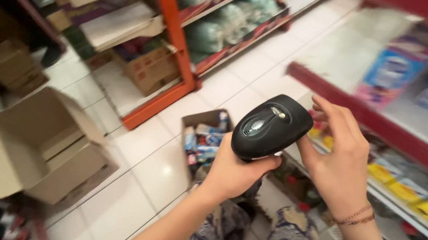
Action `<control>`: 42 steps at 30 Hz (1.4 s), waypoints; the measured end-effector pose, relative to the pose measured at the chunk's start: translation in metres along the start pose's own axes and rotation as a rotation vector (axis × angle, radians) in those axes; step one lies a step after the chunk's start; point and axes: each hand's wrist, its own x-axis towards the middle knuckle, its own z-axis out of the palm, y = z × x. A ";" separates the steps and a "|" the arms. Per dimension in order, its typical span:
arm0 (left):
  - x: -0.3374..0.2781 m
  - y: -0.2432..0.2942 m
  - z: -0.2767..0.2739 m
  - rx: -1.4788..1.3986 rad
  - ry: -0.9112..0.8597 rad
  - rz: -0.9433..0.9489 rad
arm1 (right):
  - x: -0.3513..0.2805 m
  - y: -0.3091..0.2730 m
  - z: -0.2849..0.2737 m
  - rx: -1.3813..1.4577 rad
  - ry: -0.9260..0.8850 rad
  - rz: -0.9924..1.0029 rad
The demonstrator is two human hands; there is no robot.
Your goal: The person cleans a refrigerated display shelf with a cloth, then uses a handheld barcode scanner to scan cartons of beverages and places them on the shelf. The person also handles a spray bottle and a cloth while organizing items from a cardboard box.
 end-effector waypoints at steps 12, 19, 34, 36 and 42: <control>-0.030 -0.209 -0.161 -0.252 0.340 -0.316 | -0.020 0.092 0.233 -0.006 -0.354 0.131; -0.034 -0.369 -0.197 -0.094 0.457 -0.668 | -0.077 0.211 0.345 -0.003 -0.550 0.379; -0.001 -0.719 -0.202 -0.349 0.810 -1.009 | -0.165 0.343 0.465 0.062 -0.583 0.402; 0.010 -0.744 -0.203 -0.404 0.848 -0.944 | -0.162 0.347 0.475 0.052 -0.599 0.400; 0.032 -0.786 -0.200 -0.299 0.712 -0.707 | -0.149 0.353 0.500 0.045 -0.673 0.457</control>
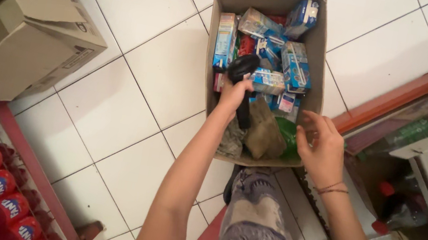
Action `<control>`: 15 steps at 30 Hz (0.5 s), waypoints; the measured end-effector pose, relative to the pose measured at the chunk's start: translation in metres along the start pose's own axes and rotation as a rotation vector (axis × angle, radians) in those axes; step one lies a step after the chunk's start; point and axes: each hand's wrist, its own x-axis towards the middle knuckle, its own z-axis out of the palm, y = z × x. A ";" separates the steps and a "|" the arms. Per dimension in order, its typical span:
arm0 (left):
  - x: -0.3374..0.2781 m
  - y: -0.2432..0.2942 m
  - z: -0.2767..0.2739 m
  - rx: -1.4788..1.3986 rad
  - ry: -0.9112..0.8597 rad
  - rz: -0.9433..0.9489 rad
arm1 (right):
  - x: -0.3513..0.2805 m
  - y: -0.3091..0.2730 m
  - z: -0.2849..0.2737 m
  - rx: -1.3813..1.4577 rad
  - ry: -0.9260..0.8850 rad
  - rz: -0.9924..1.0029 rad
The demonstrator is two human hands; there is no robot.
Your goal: The person cleans a refrigerated display shelf with a cloth, then uses a handheld barcode scanner to scan cartons of beverages and places them on the shelf. The person also handles a spray bottle and a cloth while organizing items from a cardboard box.
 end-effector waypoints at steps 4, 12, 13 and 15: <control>-0.006 -0.011 0.002 0.168 0.081 -0.022 | 0.015 -0.001 0.009 -0.048 0.010 -0.139; -0.108 0.006 -0.001 0.586 -0.047 0.334 | 0.077 0.013 0.068 -0.075 -0.045 -0.173; -0.122 0.013 0.001 0.575 -0.004 0.323 | 0.086 0.016 0.078 -0.095 -0.067 -0.152; -0.146 0.026 0.003 0.552 0.079 0.303 | 0.101 0.027 0.099 -0.136 -0.108 -0.108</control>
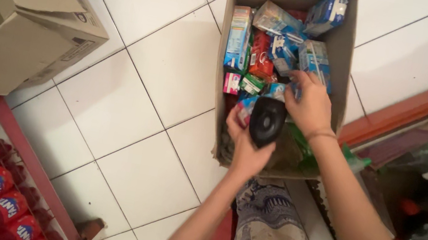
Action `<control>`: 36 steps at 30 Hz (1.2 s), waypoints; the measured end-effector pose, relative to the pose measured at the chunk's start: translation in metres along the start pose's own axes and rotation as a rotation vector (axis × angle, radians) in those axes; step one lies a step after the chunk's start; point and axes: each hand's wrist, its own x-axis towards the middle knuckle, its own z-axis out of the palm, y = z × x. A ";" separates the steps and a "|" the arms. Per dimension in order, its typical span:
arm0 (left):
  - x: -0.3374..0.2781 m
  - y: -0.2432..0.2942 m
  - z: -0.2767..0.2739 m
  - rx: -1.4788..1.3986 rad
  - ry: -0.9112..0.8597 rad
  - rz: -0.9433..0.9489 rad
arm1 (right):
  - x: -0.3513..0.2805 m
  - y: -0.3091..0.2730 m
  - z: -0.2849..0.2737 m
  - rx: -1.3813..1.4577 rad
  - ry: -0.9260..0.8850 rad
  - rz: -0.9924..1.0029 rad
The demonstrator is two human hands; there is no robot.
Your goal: The person cleans a refrigerated display shelf with a cloth, then uses a handheld barcode scanner to scan cartons of beverages and places them on the shelf. The person also handles a spray bottle and a cloth while organizing items from a cardboard box.
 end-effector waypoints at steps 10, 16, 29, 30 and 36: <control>-0.011 0.014 -0.026 -0.332 0.052 -0.139 | 0.050 0.049 0.109 -0.688 -0.139 -0.633; -0.005 0.002 -0.028 -0.524 0.028 -0.273 | 0.067 0.070 0.142 -0.823 -0.211 -0.799; 0.006 -0.007 -0.036 -0.547 -0.002 -0.415 | 0.086 0.070 0.134 -0.954 -0.228 -0.984; 0.007 -0.008 -0.036 -0.525 -0.005 -0.448 | 0.087 0.070 0.131 -0.957 -0.190 -1.021; 0.007 -0.011 -0.037 -0.533 0.022 -0.398 | 0.093 0.069 0.120 -0.911 -0.297 -1.105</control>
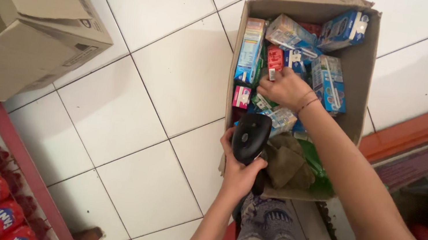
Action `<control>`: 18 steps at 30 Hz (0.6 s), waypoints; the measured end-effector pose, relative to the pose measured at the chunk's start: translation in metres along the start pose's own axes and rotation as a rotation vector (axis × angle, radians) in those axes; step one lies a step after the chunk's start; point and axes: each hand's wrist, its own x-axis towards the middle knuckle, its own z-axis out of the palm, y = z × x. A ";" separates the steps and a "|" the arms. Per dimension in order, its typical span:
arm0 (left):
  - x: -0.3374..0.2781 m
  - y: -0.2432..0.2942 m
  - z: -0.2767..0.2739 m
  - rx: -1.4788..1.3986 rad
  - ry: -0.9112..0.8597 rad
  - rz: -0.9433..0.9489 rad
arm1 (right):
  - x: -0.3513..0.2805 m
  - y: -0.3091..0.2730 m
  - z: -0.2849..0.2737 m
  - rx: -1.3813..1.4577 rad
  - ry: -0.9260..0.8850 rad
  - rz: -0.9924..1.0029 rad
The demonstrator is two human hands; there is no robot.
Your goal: The person cleans a refrigerated display shelf with a cloth, then uses a handheld barcode scanner to scan cartons of beverages and places them on the shelf. The person also handles a spray bottle and a cloth while organizing items from a cardboard box.
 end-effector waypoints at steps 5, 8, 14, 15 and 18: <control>-0.002 0.004 0.001 0.005 -0.006 0.041 | 0.002 0.026 -0.022 0.067 0.110 -0.063; -0.001 0.007 0.000 0.014 0.019 0.041 | -0.006 0.044 -0.053 0.234 0.111 0.029; -0.016 -0.005 -0.017 -0.034 0.039 -0.169 | -0.051 0.028 -0.132 0.686 0.357 0.522; -0.020 -0.007 -0.022 -0.062 0.013 -0.202 | -0.061 0.019 -0.146 0.779 0.425 0.643; -0.040 -0.010 -0.035 -0.063 0.026 -0.145 | -0.084 -0.013 -0.185 1.143 0.558 1.085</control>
